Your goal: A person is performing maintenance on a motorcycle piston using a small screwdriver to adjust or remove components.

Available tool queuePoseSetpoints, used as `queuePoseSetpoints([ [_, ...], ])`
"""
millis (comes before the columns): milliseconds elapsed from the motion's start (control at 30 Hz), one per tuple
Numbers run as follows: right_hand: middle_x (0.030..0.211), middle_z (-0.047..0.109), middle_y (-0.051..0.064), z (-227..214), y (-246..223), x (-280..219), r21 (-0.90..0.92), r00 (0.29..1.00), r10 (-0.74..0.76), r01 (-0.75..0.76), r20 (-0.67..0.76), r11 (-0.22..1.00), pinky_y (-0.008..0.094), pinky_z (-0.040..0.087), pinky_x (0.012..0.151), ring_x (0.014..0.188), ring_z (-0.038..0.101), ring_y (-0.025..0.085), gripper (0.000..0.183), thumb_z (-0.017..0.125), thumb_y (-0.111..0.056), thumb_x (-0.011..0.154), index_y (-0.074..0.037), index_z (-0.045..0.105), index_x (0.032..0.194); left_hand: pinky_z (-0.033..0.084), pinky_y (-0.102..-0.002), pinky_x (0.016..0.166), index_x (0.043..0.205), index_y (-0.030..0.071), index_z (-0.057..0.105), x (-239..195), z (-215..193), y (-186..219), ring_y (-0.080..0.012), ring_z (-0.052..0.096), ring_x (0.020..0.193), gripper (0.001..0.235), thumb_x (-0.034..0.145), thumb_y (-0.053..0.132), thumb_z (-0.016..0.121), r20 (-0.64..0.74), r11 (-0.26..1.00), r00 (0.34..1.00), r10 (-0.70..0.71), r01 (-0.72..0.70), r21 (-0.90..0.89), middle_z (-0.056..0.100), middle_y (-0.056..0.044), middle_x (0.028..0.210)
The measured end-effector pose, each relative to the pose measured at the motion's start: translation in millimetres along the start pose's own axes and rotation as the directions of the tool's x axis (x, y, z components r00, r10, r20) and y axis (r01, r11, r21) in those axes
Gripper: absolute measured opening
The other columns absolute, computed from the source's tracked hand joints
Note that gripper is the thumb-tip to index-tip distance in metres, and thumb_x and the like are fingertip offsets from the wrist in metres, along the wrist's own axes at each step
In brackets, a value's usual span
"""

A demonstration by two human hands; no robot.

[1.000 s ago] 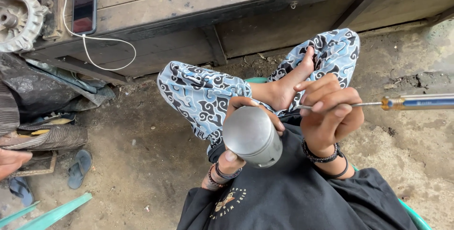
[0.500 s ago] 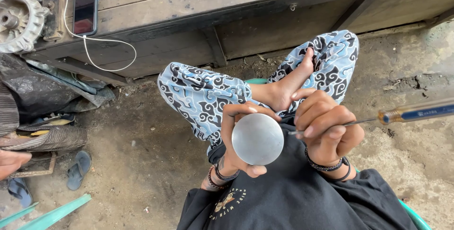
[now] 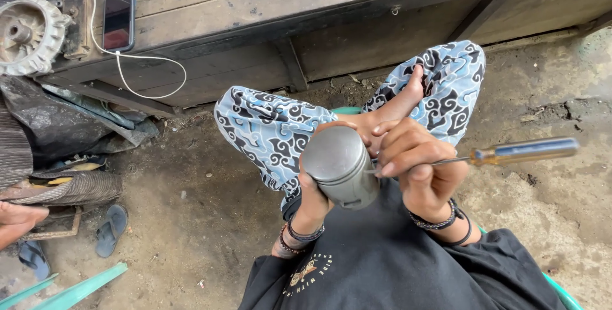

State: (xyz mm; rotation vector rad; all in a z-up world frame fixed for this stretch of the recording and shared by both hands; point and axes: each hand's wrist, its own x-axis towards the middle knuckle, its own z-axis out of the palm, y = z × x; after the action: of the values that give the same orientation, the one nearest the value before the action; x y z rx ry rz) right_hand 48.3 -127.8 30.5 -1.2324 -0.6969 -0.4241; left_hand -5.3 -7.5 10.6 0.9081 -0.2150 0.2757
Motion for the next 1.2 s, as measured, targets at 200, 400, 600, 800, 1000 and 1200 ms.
queuePoseSetpoints([
  [200, 0.059, 0.062, 0.013, 3, 15, -4, 0.05, 0.996, -0.091, 0.092, -0.019, 0.995, 0.049, 0.063, 0.078, 0.058, 0.055, 0.021, 0.054, 0.045, -0.037, 0.11, -0.001, 0.065, 0.075, 0.057, -0.043, 0.092, 0.131, -0.002, 0.046, 2, -1, -12, -0.0308, 0.069, 0.1, 0.086, 0.093, 0.073, 0.063, 0.015, 0.997, 1.0, 0.004, -0.003, -0.075, 0.064, -0.026, 0.118],
  [400, 0.062, 0.062, 0.012, -1, 19, -8, 0.012, 0.991, -0.129, 0.129, -0.029, 0.992, 0.047, 0.062, 0.079, 0.063, 0.06, 0.021, 0.049, 0.046, -0.033, 0.11, -0.001, 0.066, 0.078, 0.053, -0.038, 0.096, 0.133, -0.005, 0.047, 0, 0, -26, -0.0251, 0.066, 0.106, 0.089, 0.093, 0.073, 0.057, 0.02, 0.989, 1.0, 0.015, -0.012, -0.149, 0.062, -0.025, 0.122],
  [600, 0.058, 0.061, 0.01, -9, 27, 21, -0.028, 0.977, -0.204, 0.206, 0.062, 0.978, 0.048, 0.063, 0.075, 0.058, 0.06, 0.023, 0.05, 0.051, -0.033, 0.107, -0.001, 0.069, 0.073, 0.049, -0.033, 0.101, 0.135, -0.008, 0.048, 14, -8, -37, -0.0194, 0.063, 0.112, 0.092, 0.093, 0.074, 0.05, 0.064, 0.972, 0.993, 0.1, -0.084, -0.22, 0.06, -0.024, 0.126],
  [800, 0.064, 0.064, 0.013, -43, 38, 31, -0.063, 0.957, -0.229, 0.244, 0.178, 0.968, 0.05, 0.063, 0.076, 0.063, 0.061, 0.026, 0.05, 0.052, -0.035, 0.106, 0.0, 0.073, 0.077, 0.057, -0.055, 0.062, 0.138, -0.021, 0.04, 15, -29, -68, -0.0582, 0.067, 0.071, 0.111, 0.096, 0.08, 0.022, 0.199, 0.668, 0.916, -0.348, 0.392, -0.632, 0.057, -0.049, 0.084],
  [1000, 0.063, 0.062, 0.014, -82, 47, 19, -0.119, 0.973, -0.232, 0.23, -0.003, 0.966, 0.044, 0.061, 0.075, 0.067, 0.06, 0.025, 0.048, 0.051, -0.033, 0.109, 0.004, 0.067, 0.082, 0.055, -0.039, 0.097, 0.122, -0.004, 0.069, 24, 0, -68, -0.0339, 0.077, 0.092, 0.074, 0.097, 0.065, 0.062, -0.097, 0.617, 0.866, -0.491, 0.267, -0.74, 0.075, -0.026, 0.108],
  [1200, 0.066, 0.062, 0.019, -93, 43, 24, -0.126, 0.959, -0.276, 0.266, -0.069, 0.956, 0.047, 0.06, 0.078, 0.071, 0.059, 0.03, 0.045, 0.052, -0.031, 0.108, 0.005, 0.065, 0.085, 0.065, -0.033, 0.083, 0.144, 0.001, 0.057, 17, 3, -78, -0.028, 0.073, 0.103, 0.07, 0.109, 0.059, 0.04, -0.012, 0.874, 0.97, -0.243, 0.214, -0.436, 0.069, -0.02, 0.13],
])
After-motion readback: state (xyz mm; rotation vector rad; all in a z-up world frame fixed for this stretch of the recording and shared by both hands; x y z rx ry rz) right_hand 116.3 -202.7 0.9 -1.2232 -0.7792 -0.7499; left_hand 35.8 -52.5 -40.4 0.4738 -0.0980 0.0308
